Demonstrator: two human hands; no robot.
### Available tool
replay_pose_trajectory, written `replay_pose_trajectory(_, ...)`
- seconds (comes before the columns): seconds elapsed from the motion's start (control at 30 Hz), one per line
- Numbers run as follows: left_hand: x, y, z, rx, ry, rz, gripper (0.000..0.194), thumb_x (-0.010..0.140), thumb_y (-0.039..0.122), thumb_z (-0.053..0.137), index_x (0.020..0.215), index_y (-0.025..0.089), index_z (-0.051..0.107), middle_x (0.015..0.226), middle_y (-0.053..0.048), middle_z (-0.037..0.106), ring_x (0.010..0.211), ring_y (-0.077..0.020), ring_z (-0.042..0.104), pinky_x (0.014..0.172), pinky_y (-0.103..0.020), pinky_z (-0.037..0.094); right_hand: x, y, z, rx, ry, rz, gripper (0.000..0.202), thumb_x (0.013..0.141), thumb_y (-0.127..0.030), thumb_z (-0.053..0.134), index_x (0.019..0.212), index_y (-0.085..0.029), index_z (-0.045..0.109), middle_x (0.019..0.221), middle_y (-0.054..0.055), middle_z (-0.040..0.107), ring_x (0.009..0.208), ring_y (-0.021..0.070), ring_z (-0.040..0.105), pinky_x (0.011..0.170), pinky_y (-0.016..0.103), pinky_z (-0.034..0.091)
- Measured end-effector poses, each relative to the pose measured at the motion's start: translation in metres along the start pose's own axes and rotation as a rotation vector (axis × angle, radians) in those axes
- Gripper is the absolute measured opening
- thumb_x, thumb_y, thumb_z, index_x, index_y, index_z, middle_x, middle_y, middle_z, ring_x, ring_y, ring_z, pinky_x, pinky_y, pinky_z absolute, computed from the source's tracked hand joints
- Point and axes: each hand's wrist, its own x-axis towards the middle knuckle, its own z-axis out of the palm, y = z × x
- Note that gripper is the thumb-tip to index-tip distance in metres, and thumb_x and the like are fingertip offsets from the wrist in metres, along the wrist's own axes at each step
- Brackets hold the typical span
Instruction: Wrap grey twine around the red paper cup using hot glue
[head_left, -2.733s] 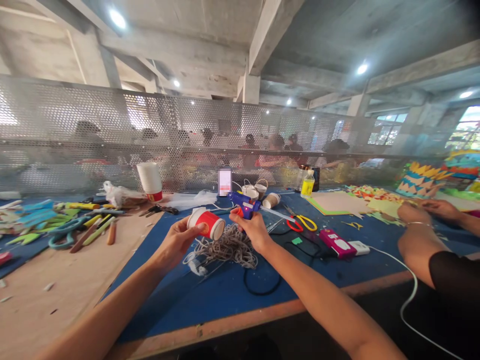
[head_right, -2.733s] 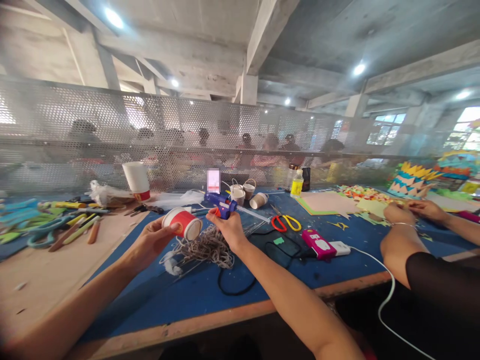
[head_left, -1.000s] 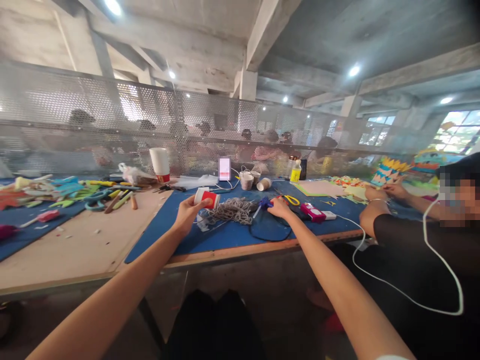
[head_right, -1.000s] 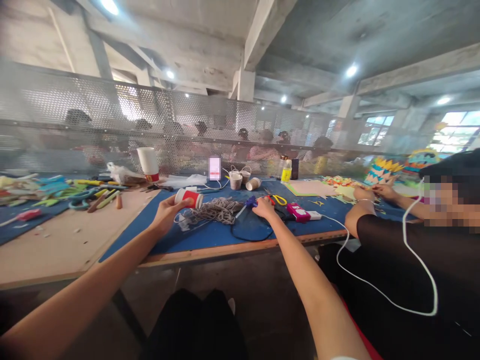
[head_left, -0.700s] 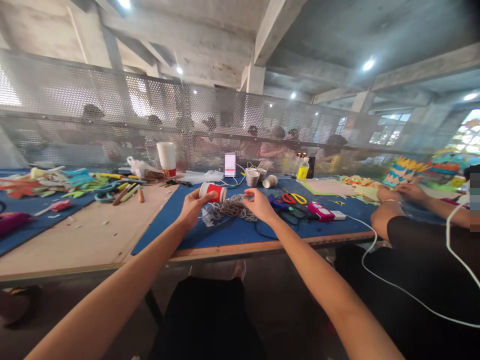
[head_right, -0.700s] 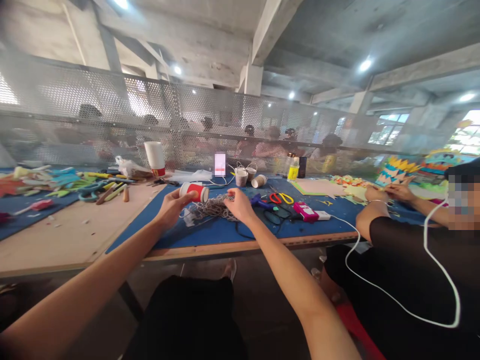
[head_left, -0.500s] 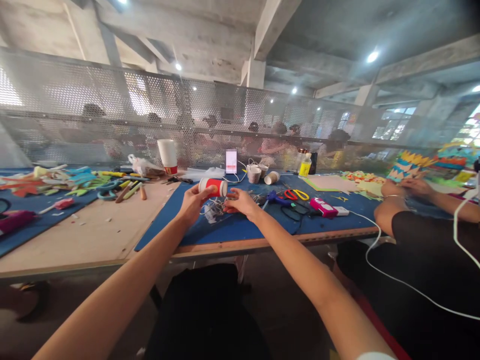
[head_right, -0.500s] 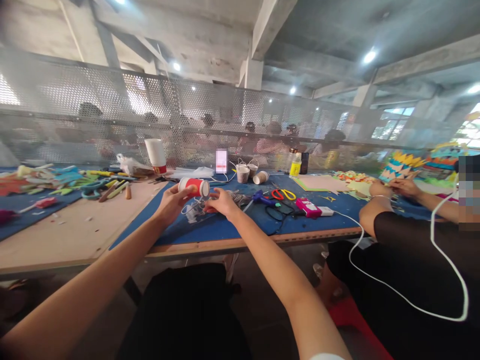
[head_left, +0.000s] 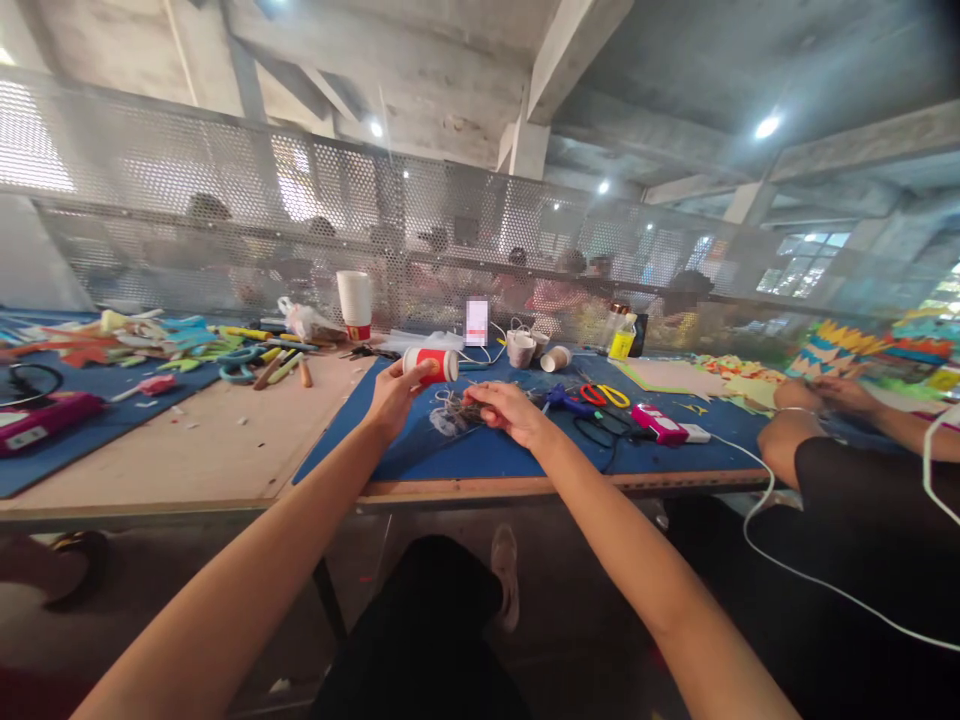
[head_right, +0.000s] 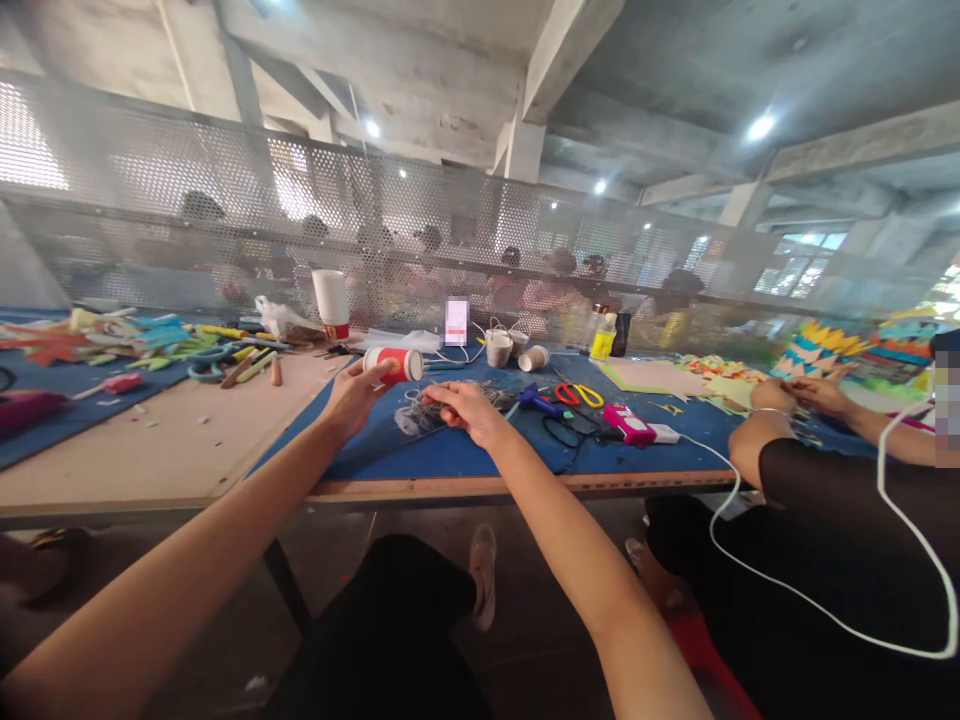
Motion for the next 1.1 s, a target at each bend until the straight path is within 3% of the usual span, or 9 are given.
replay_pose_trajectory(0.17,0.002,-0.001,-0.002,0.030,0.028,-0.020,0.035,0.058,0.036,0.093,0.082,0.017,0.077,0.082,-0.004,0.074,0.079,-0.0198,0.066,0.079,-0.034,0.052,-0.017,-0.031,-0.014,-0.041,-0.162,-0.111,0.039,0.081,-0.051,0.075,0.097,-0.016,0.076,0.111,0.007,0.074,0.051,0.0022,0.039,0.045,0.019,0.028)
replay_pose_trajectory(0.27,0.001,-0.002,0.000,0.034,0.027,-0.023,0.034,0.059,0.036,0.092,0.082,0.017,0.076,0.082,-0.004,0.074,0.078,-0.0191,0.066,0.077,-0.033,0.052,-0.031,-0.042,-0.018,-0.125,-0.264,-0.112,0.041,0.087,-0.050,0.071,0.114,-0.019,0.073,0.110,0.008,0.075,0.050,0.0027,0.040,0.045,0.019,0.028)
replay_pose_trajectory(0.43,0.003,-0.005,0.001,0.018,-0.012,-0.031,0.035,0.060,0.038,0.092,0.081,0.017,0.075,0.080,-0.004,0.073,0.077,-0.0182,0.065,0.078,-0.033,0.053,-0.064,-0.041,-0.019,-0.299,-0.386,-0.027,0.052,0.090,-0.046,0.069,0.133,-0.018,0.062,0.110,0.010,0.076,0.050,0.0041,0.045,0.047,0.020,0.034)
replay_pose_trajectory(0.53,0.007,-0.009,-0.002,0.053,-0.026,-0.026,0.032,0.061,0.037,0.092,0.081,0.018,0.076,0.081,-0.003,0.073,0.078,-0.0176,0.065,0.078,-0.032,0.053,-0.080,-0.031,-0.023,-0.366,-0.395,0.005,0.051,0.089,-0.043,0.071,0.134,-0.020,0.062,0.124,0.011,0.071,0.055,0.0037,0.049,0.052,0.020,0.043)
replay_pose_trajectory(0.63,0.011,-0.010,-0.003,0.081,-0.053,-0.013,0.029,0.062,0.036,0.091,0.079,0.019,0.076,0.082,-0.003,0.074,0.081,-0.0186,0.066,0.079,-0.031,0.052,-0.085,-0.021,-0.029,-0.408,-0.369,-0.053,0.056,0.086,-0.037,0.076,0.138,-0.023,0.060,0.128,0.010,0.068,0.074,0.0085,0.062,0.065,0.023,0.052)
replay_pose_trajectory(0.77,0.018,-0.004,0.004,0.079,-0.090,-0.021,0.028,0.062,0.035,0.091,0.080,0.019,0.076,0.082,-0.002,0.074,0.082,-0.0194,0.066,0.079,-0.031,0.051,-0.070,-0.020,-0.040,-0.408,-0.255,-0.154,0.057,0.088,-0.037,0.075,0.140,-0.021,0.057,0.093,0.004,0.072,0.085,0.0153,0.066,0.072,0.026,0.052)
replay_pose_trajectory(0.83,0.023,0.001,0.010,0.069,-0.107,-0.028,0.028,0.062,0.034,0.091,0.081,0.019,0.076,0.083,-0.002,0.074,0.081,-0.0190,0.066,0.079,-0.032,0.052,-0.054,-0.028,-0.045,-0.479,-0.128,-0.243,0.048,0.089,-0.036,0.073,0.134,-0.021,0.063,0.084,0.001,0.069,0.081,0.0152,0.066,0.075,0.029,0.052)
replay_pose_trajectory(0.93,0.031,0.009,0.021,0.008,-0.139,-0.046,0.027,0.066,0.033,0.090,0.083,0.018,0.076,0.085,-0.004,0.075,0.082,-0.0192,0.067,0.084,-0.035,0.052,-0.031,-0.048,-0.049,-0.726,0.077,-0.429,0.026,0.090,-0.030,0.070,0.114,-0.021,0.073,0.094,0.003,0.069,0.083,0.0149,0.063,0.083,0.032,0.052)
replay_pose_trajectory(1.1,0.048,0.012,0.030,-0.047,-0.201,-0.047,0.024,0.070,0.032,0.087,0.086,0.018,0.075,0.091,-0.005,0.076,0.086,-0.0200,0.069,0.086,-0.037,0.053,-0.016,-0.080,-0.040,-1.009,0.230,-0.717,0.016,0.096,-0.021,0.060,0.100,-0.021,0.076,0.097,0.005,0.069,0.093,0.0170,0.064,0.093,0.036,0.049)
